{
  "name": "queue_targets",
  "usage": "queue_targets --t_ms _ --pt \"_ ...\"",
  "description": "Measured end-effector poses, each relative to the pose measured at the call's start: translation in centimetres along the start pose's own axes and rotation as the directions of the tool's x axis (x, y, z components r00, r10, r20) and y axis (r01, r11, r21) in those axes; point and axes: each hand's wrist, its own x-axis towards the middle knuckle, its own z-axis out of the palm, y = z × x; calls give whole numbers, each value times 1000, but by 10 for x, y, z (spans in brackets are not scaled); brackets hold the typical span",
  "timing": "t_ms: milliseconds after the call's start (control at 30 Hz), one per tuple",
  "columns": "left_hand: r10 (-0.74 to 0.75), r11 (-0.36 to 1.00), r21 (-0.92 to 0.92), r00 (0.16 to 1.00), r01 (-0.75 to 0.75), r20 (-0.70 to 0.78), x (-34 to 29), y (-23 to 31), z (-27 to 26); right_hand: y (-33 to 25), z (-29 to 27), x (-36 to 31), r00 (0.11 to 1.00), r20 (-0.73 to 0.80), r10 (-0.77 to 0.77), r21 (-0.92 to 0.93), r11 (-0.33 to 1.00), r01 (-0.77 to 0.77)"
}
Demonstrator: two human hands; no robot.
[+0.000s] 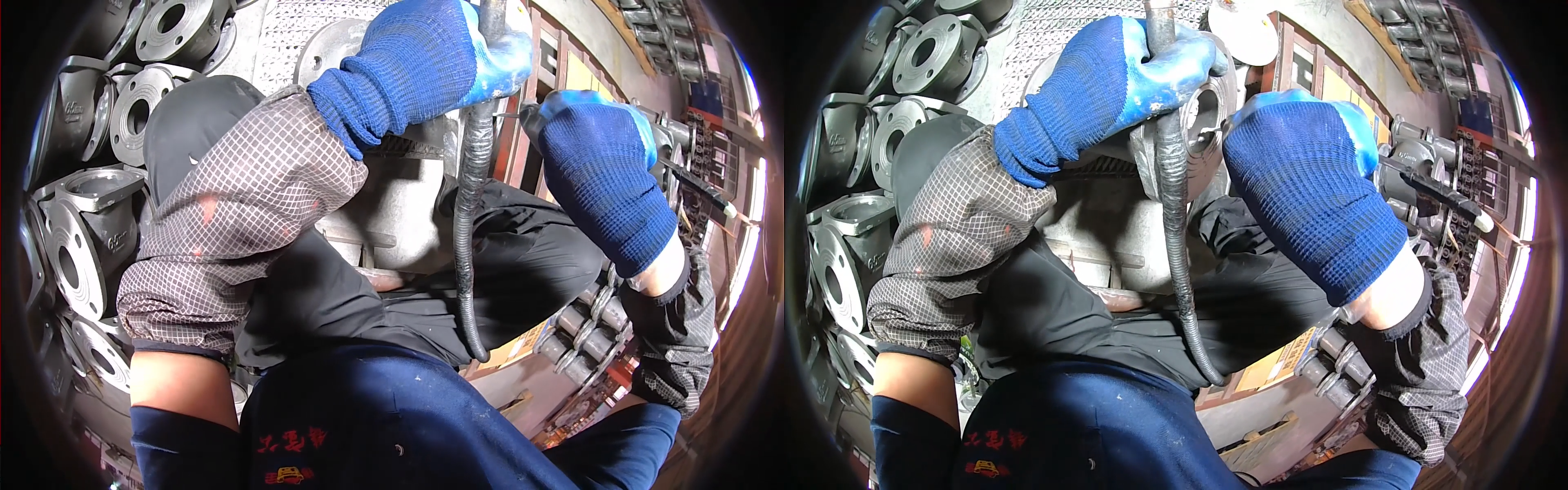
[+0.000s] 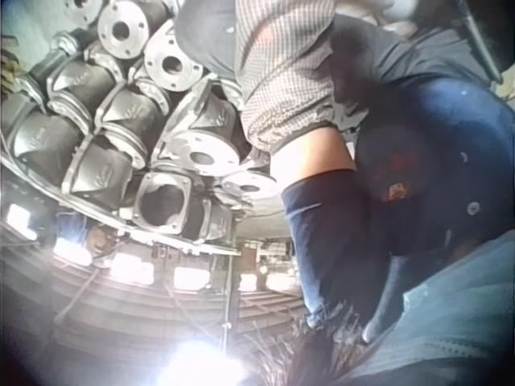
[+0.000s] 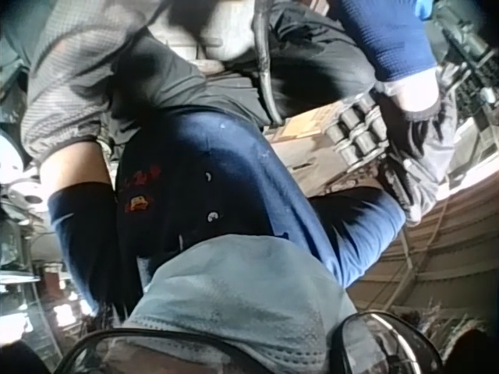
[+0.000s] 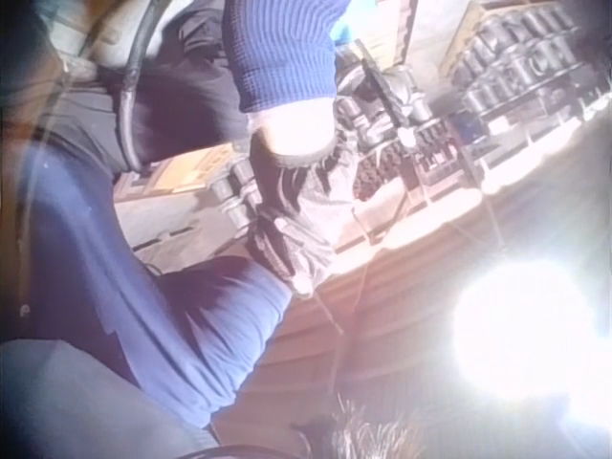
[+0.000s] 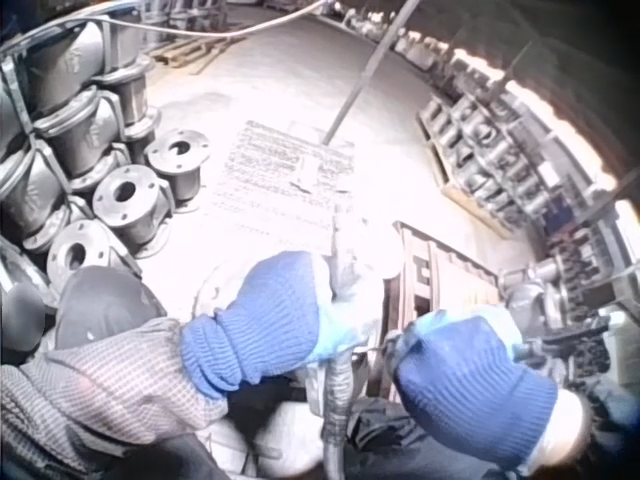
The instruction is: The person cleans a metal valve casting using a pneumatic grinder and a metal tool. They move the grinder over the interior and exterior surfaces of the casting to remove imperfections before using the tool to scrape specific areas.
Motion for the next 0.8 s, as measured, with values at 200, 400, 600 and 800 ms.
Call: queue_targets --t_ms 200,400,600,800 --pt "-7 999 -42 999 9 39 -3 -1 -2 -1 -16 8 993 118 18 25 999 -21" --pt "65 984 -168 998 -63 9 -8 10 3 21 7 12 996 89 -31 249 969 8" --pt "-13 987 -159 999 19 43 -8 10 8 11 -8 12 991 124 53 219 972 -80" --pt "-103 974 -195 991 119 91 -11 12 3 8 0 17 976 146 164 163 969 -187"
